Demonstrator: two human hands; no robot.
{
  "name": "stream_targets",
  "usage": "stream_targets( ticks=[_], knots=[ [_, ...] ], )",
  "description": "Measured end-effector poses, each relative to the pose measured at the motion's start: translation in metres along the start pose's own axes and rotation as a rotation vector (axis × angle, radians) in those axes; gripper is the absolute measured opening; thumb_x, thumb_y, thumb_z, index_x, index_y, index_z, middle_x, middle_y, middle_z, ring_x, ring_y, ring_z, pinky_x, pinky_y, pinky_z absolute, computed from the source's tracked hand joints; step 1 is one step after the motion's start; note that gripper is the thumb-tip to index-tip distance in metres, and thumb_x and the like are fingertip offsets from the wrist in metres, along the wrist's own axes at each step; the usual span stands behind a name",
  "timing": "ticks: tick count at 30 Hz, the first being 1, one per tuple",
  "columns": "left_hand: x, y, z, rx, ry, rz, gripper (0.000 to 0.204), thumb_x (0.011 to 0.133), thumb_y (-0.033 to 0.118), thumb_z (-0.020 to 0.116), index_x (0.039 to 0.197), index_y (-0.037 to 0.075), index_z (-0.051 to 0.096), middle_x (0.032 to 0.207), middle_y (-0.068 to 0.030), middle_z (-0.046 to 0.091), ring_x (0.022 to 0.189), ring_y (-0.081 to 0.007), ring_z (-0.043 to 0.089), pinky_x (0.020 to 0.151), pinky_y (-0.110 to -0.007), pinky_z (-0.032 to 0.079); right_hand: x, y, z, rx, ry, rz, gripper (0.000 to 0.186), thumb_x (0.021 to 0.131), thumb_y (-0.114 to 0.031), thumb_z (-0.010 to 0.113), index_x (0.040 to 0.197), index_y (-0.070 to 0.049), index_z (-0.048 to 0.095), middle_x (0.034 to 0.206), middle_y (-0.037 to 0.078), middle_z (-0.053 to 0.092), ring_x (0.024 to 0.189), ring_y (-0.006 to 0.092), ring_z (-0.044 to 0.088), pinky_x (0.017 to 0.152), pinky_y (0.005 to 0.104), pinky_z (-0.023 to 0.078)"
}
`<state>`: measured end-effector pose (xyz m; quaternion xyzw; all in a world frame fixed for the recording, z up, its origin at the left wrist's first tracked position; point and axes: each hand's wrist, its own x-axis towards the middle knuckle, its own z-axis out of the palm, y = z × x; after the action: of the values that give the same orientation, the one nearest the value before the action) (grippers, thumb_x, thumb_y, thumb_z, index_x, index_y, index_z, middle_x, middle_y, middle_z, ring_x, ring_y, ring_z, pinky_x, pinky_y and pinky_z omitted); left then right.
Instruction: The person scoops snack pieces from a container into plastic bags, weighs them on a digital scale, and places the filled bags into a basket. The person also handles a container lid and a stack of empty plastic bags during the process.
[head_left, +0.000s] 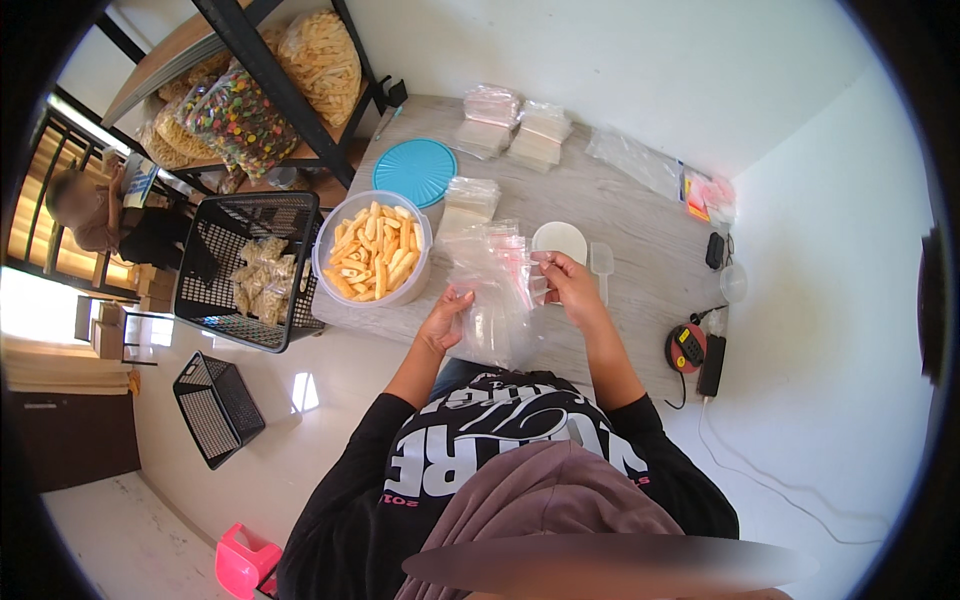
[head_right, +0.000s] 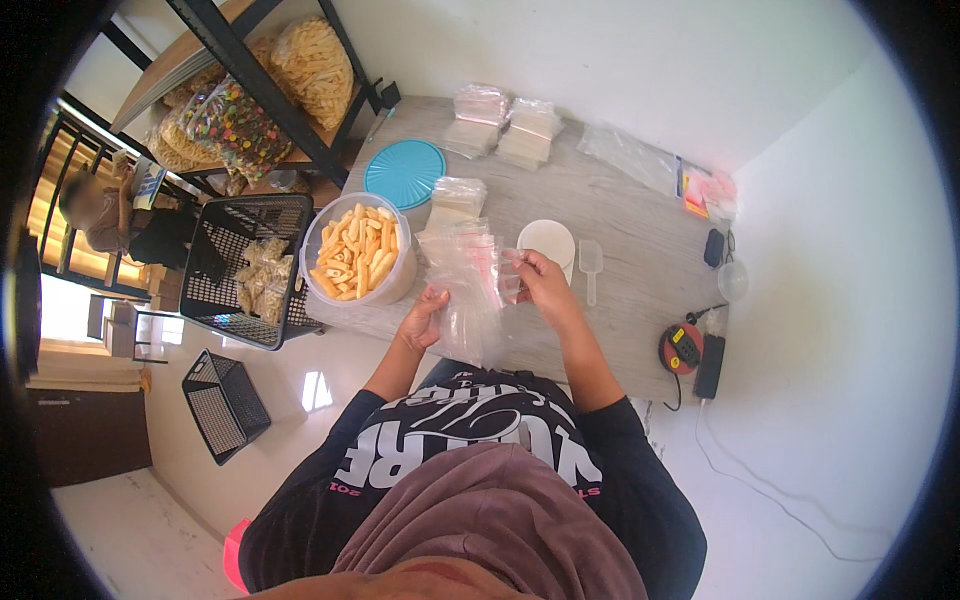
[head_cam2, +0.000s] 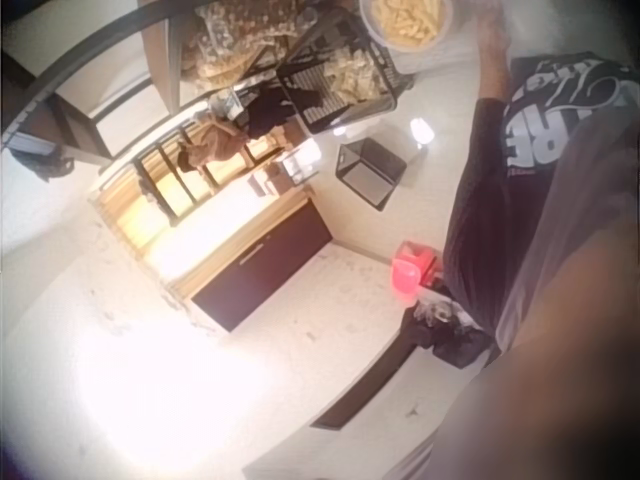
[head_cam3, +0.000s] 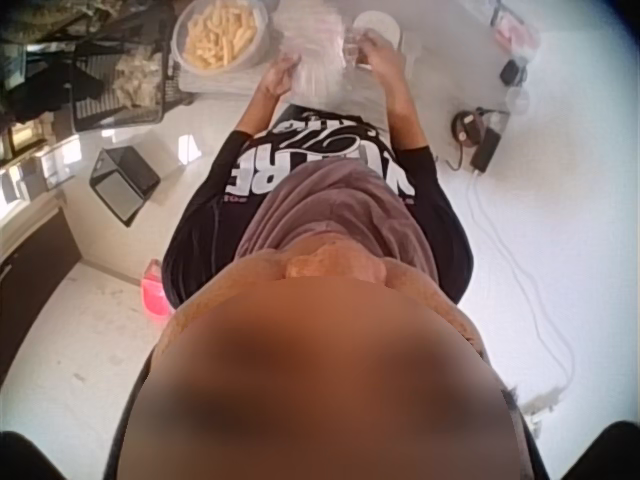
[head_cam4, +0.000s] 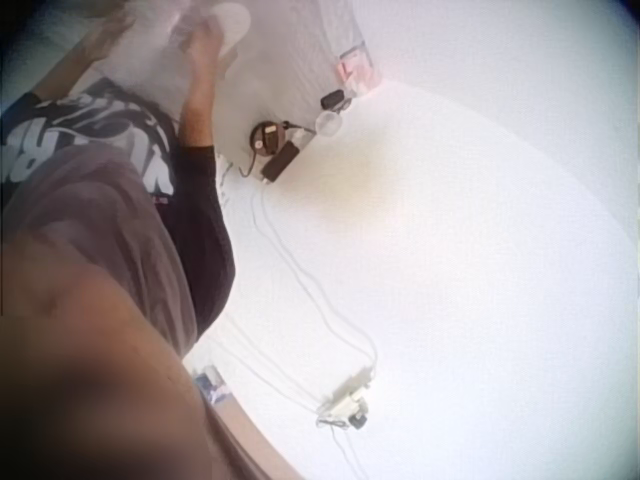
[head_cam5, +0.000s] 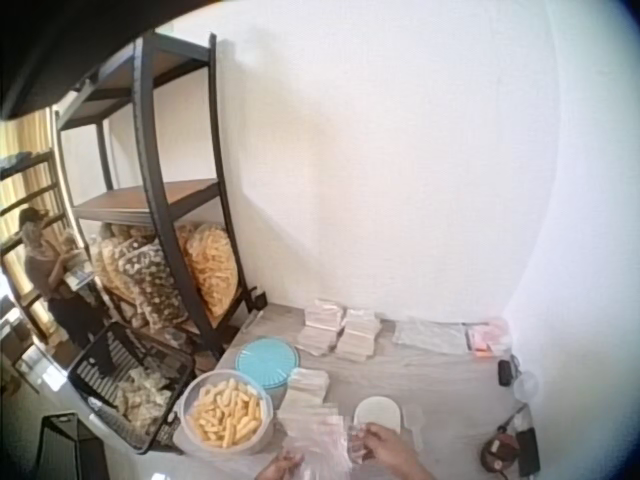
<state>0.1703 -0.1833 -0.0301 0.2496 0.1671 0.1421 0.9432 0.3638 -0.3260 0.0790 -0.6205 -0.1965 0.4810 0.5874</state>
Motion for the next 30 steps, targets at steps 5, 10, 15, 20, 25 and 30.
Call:
stream_targets(
  ticks=[5, 10, 15, 20, 25, 30],
  knots=[
    [0.003, -0.002, 0.007, 0.029, 0.073, 0.0, 0.042, 0.087, 0.008, 0.065, 0.126, 0.006, 0.05, 0.119, -0.0072, 0.06, 0.109, -0.0202, 0.059, 0.096, -0.038, 0.048, 0.004, 0.007, 0.001, 0.015, -0.007, -0.018, 0.027, 0.096, -0.018, 0.052, 0.117, -0.001, 0.057, 0.095, 0.003, 0.063, 0.081, 0.0117, 0.061, 0.064, 0.0254, 0.053],
    [0.009, -0.001, 0.011, 0.096, 0.111, -0.008, 0.04, 0.086, 0.009, 0.067, 0.122, 0.006, 0.051, 0.115, -0.0078, 0.061, 0.106, -0.0199, 0.06, 0.095, -0.038, 0.049, 0.009, 0.012, -0.005, -0.027, 0.004, -0.055, 0.026, 0.094, -0.013, 0.054, 0.116, 0.0, 0.056, 0.093, 0.004, 0.063, 0.08, 0.0102, 0.06, 0.062, 0.0242, 0.052],
    [0.019, 0.002, 0.022, 0.2, 0.115, -0.021, 0.04, 0.086, 0.009, 0.067, 0.122, 0.004, 0.05, 0.116, -0.0091, 0.06, 0.107, -0.0211, 0.059, 0.096, -0.037, 0.048, 0.016, 0.012, -0.014, -0.062, 0.027, -0.064, 0.028, 0.093, -0.013, 0.056, 0.117, 0.0, 0.056, 0.093, 0.004, 0.064, 0.08, 0.0099, 0.06, 0.062, 0.0236, 0.051],
    [0.035, 0.006, 0.032, 0.216, 0.074, -0.085, 0.043, 0.086, 0.01, 0.067, 0.124, 0.003, 0.048, 0.118, -0.0101, 0.059, 0.109, -0.022, 0.058, 0.096, -0.037, 0.048, 0.021, 0.004, -0.024, -0.028, 0.085, -0.045, 0.027, 0.093, -0.013, 0.056, 0.117, 0.0, 0.057, 0.094, 0.005, 0.065, 0.079, 0.0113, 0.061, 0.062, 0.0243, 0.051],
    [0.06, 0.015, 0.049, 0.22, 0.073, -0.12, 0.046, 0.085, 0.011, 0.067, 0.126, 0.004, 0.047, 0.118, -0.0104, 0.059, 0.109, -0.0216, 0.058, 0.096, -0.039, 0.049, 0.03, -0.003, -0.039, 0.009, 0.146, -0.058, 0.027, 0.093, -0.013, 0.055, 0.118, -0.001, 0.057, 0.098, 0.007, 0.065, 0.079, 0.0133, 0.063, 0.062, 0.0255, 0.052],
    [0.096, 0.026, 0.059, 0.23, 0.07, -0.135, 0.046, 0.085, 0.012, 0.067, 0.126, 0.006, 0.047, 0.116, -0.0086, 0.06, 0.106, -0.0208, 0.06, 0.093, -0.039, 0.051, 0.042, -0.025, -0.053, 0.063, 0.197, -0.095, 0.026, 0.094, -0.012, 0.053, 0.117, -0.001, 0.057, 0.099, 0.008, 0.066, 0.08, 0.0143, 0.063, 0.065, 0.0261, 0.052]
  ],
)
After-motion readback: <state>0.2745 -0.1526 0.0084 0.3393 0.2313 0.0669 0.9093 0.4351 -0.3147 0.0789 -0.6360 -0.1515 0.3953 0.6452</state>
